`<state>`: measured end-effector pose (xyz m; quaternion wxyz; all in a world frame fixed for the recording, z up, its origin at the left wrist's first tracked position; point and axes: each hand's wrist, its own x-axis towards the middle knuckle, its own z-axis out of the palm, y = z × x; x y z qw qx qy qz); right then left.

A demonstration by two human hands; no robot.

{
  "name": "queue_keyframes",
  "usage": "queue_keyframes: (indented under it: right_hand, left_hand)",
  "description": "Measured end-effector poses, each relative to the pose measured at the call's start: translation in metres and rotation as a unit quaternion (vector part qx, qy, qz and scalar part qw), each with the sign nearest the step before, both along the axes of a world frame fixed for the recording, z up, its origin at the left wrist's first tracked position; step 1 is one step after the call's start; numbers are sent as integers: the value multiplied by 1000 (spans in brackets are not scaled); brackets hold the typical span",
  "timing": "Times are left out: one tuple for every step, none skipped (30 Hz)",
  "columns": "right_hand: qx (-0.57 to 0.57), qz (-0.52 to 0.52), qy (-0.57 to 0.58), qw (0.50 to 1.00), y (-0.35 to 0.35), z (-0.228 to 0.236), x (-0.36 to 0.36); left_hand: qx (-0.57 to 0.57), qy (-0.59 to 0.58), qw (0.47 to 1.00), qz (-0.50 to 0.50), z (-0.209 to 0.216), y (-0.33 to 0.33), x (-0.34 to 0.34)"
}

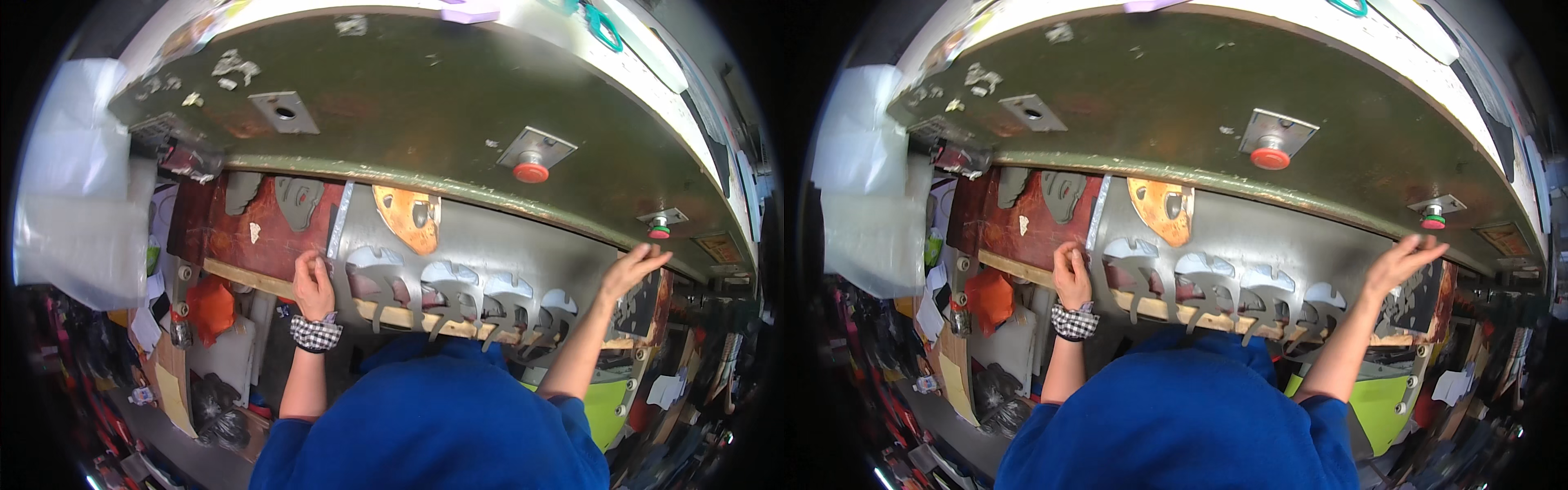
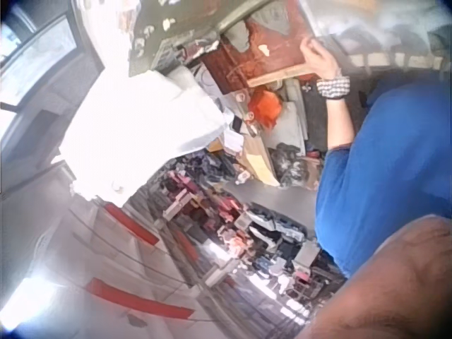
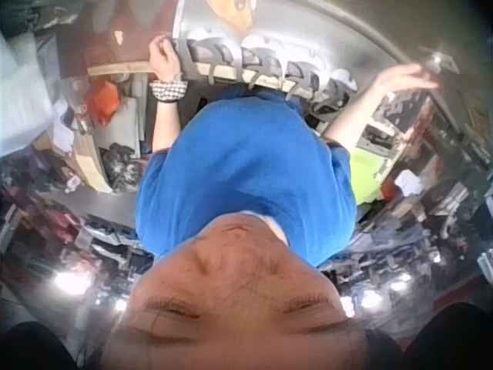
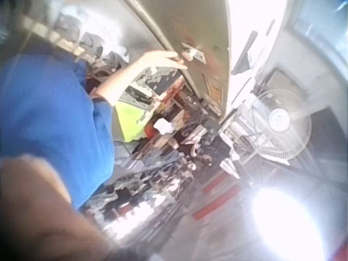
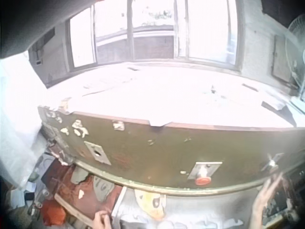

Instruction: The person operates a press machine to cut shapes from a sheet of material. They place the sheet under the press, activate it, remove cut pieces, and repeat the process with new sheets.

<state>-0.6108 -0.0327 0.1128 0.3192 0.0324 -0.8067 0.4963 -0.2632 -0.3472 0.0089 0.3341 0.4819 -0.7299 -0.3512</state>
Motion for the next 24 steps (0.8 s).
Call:
queue_keyframes:
  right_hand:
    - [110, -36, 20, 993, 9, 9, -17]
    - [139, -34, 37, 989, 7, 8, -29]
    - [150, -37, 53, 987, 2, 7, -41]
    - [177, -32, 62, 982, -4, 4, -51]
    - [150, -31, 49, 987, -5, 2, -49]
    - [116, -27, 77, 990, -11, -2, -52]
    - [102, -17, 82, 991, -13, -5, -53]
    - [63, -11, 85, 994, -14, -8, -52]
    - [67, -7, 100, 993, -12, -10, -52]
    - [101, -6, 87, 991, -7, -13, -50]
    - [119, -6, 72, 990, 1, -16, -48]
    - [153, 4, 68, 986, 10, -20, -47]
    - [177, 6, 75, 981, 21, -27, -44]
    - [183, -32, 29, 982, 33, -36, -39]
    - [213, -62, -1, 975, 47, -47, -31]
    - [266, -81, 6, 961, 61, -61, -24]
    - [170, -67, -109, 977, 78, -76, -13]
    - [85, -68, -220, 969, 93, -92, -8]
    - [99, -50, -189, 976, 105, -107, -10]
    - [100, -62, -189, 975, 119, -119, -9]
    - [97, -77, -199, 972, 132, -129, -8]
    - [49, -66, -223, 971, 141, -136, -11]
    - [50, -52, -230, 971, 152, -139, -10]
    - [30, -10, -225, 974, 160, -140, -10]
  left_hand:
    - [-91, -45, 993, -57, -4, -2, -4]
    - [-154, -110, 976, -106, -9, -2, -8]
    - [-175, -151, 961, -150, -13, -6, -17]
    - [-181, -153, 963, -132, -17, -12, -29]
    - [-180, -157, 962, -129, -19, -19, -38]
    - [-185, -157, 963, -119, -20, -27, -49]
    - [-197, -131, 966, -108, -21, -31, -59]
    - [-204, -127, 965, -103, -19, -34, -64]
    - [-206, -129, 965, -99, -17, -37, -68]
    - [-217, -124, 963, -97, -14, -38, -70]
    - [-221, -116, 964, -96, -12, -39, -72]
    - [-190, -148, 966, -98, -10, -37, -70]
    - [-181, -160, 965, -97, -9, -37, -69]
    - [-180, -174, 963, -97, -8, -35, -66]
    - [-179, -165, 965, -99, -9, -35, -64]
    - [-173, -147, 969, -96, -10, -34, -62]
    - [-180, -127, 971, -96, -12, -33, -61]
    - [-185, -107, 972, -96, -15, -34, -60]
    - [-171, -104, 975, -91, -18, -33, -59]
    - [-167, -103, 976, -94, -20, -34, -57]
    - [-160, -104, 976, -101, -23, -34, -56]
    - [-155, -105, 976, -110, -25, -33, -52]
    - [-133, -111, 979, -110, -27, -32, -48]
    - [-120, -108, 980, -120, -29, -28, -41]
